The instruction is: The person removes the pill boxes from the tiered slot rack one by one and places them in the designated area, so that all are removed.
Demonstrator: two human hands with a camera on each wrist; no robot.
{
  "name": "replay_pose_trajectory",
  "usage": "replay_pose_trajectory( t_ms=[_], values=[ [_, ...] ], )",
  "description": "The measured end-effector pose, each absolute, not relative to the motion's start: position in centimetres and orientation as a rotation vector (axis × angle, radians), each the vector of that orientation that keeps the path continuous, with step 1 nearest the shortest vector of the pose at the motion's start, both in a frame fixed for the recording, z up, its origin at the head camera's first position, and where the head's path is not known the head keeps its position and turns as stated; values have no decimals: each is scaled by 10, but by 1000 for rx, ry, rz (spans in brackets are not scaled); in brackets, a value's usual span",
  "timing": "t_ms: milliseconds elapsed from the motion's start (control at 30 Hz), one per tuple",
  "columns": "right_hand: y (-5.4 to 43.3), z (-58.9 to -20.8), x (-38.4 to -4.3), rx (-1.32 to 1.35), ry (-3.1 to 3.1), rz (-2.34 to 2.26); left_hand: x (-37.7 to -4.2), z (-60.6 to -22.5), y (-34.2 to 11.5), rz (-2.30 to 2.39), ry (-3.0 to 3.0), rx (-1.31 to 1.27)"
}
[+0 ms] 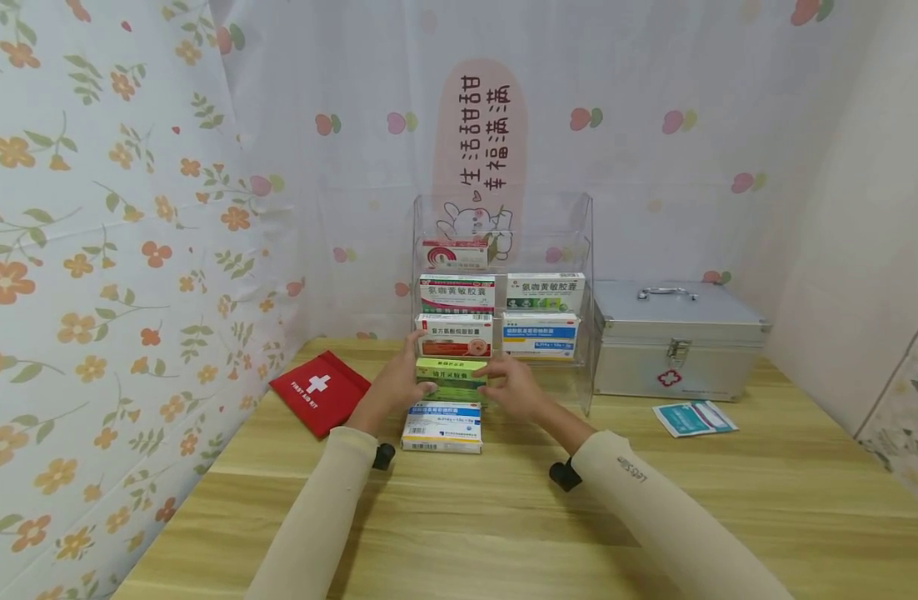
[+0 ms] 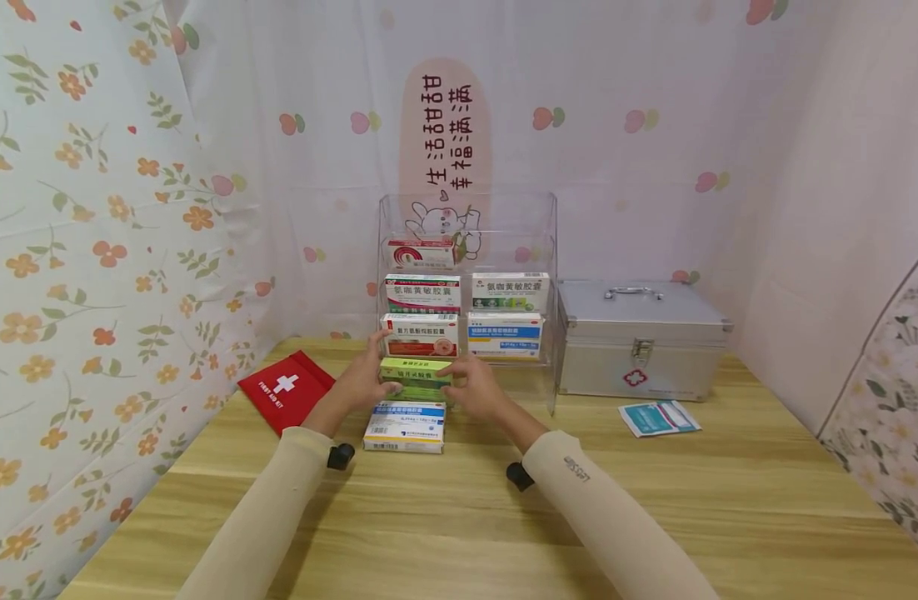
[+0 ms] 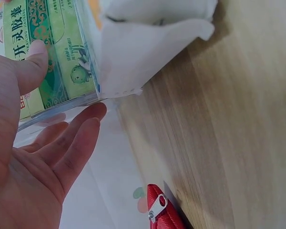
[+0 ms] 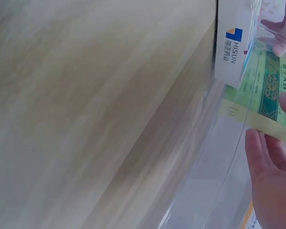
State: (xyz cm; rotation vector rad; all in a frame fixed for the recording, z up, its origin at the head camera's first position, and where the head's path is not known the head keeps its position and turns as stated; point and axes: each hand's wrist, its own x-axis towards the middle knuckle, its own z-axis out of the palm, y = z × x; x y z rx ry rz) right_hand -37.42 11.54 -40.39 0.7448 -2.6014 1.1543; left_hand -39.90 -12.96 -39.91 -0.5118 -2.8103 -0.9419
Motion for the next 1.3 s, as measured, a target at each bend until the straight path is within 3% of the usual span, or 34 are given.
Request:
replay_pose_trajectory(
  t_ms=[1300],
  values=[
    [119,-407,-373,712,-2288,1242,-396,-398,-131,-905,-2795,-524]
  ],
)
